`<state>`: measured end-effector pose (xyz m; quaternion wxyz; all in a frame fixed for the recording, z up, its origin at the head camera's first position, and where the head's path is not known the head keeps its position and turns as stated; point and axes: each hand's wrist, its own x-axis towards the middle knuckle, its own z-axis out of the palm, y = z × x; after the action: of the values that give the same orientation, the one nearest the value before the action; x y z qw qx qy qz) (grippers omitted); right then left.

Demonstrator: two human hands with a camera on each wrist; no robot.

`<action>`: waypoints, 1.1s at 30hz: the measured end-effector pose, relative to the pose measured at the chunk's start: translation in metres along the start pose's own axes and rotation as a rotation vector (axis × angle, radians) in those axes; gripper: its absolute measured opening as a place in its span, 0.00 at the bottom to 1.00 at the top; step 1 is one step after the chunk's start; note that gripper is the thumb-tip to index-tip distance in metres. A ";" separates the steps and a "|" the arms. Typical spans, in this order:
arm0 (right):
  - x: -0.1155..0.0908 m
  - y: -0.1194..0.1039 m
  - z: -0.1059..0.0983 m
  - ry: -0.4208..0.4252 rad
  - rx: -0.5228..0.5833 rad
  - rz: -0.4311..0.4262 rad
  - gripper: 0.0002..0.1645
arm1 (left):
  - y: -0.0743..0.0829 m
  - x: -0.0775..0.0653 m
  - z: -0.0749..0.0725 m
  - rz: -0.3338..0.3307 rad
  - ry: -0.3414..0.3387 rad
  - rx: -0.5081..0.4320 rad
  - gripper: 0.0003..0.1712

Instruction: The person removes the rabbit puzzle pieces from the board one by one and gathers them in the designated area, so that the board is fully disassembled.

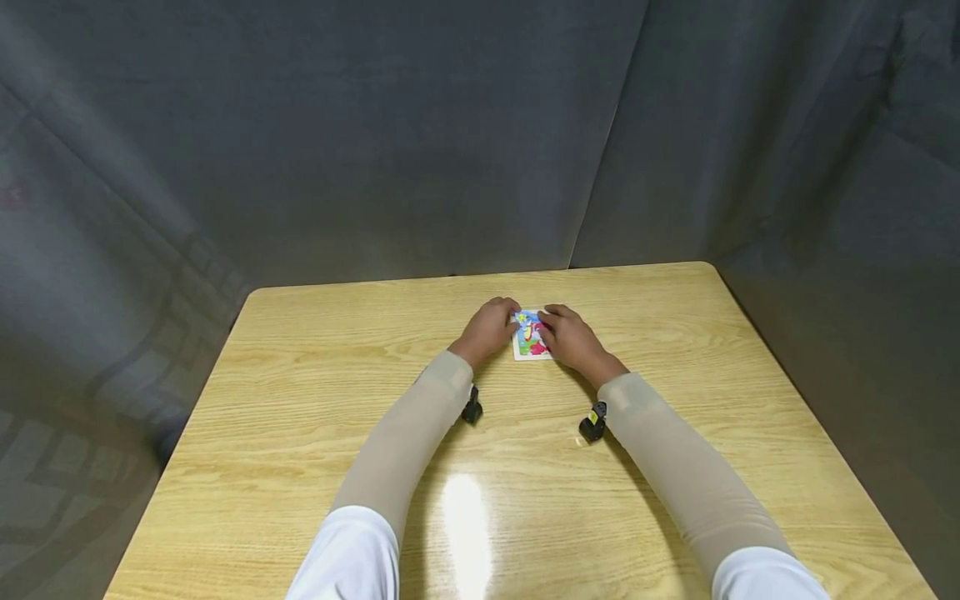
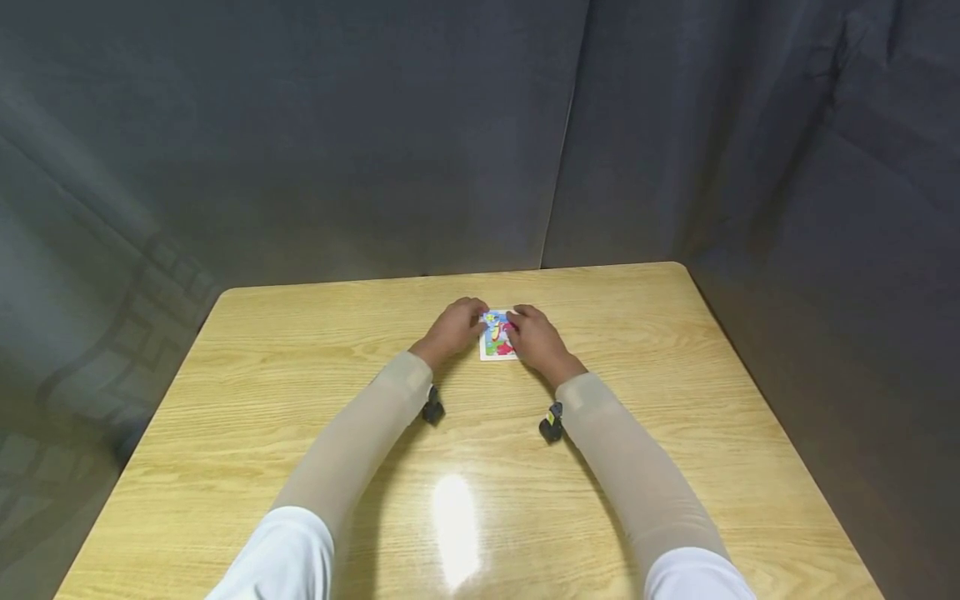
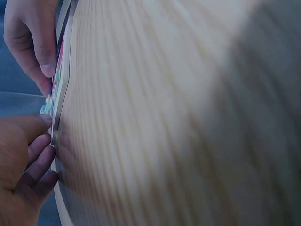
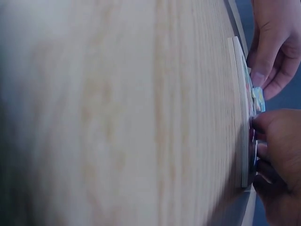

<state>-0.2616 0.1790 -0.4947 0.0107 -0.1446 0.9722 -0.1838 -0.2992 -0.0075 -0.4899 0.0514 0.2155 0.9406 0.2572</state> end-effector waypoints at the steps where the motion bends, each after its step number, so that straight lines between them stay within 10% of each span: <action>1: 0.000 0.000 0.000 -0.002 0.004 0.003 0.28 | -0.001 0.000 0.000 0.000 0.000 -0.005 0.18; 18: -0.001 0.003 0.002 0.017 0.030 -0.009 0.28 | -0.031 -0.021 -0.015 -0.016 0.021 -0.055 0.19; 33: -0.010 0.013 0.001 0.025 0.043 0.004 0.28 | -0.026 -0.021 -0.011 -0.016 -0.020 -0.073 0.18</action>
<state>-0.2559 0.1930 -0.5002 0.0019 -0.1403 0.9683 -0.2065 -0.2924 -0.0417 -0.4942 0.0706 0.2083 0.9318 0.2886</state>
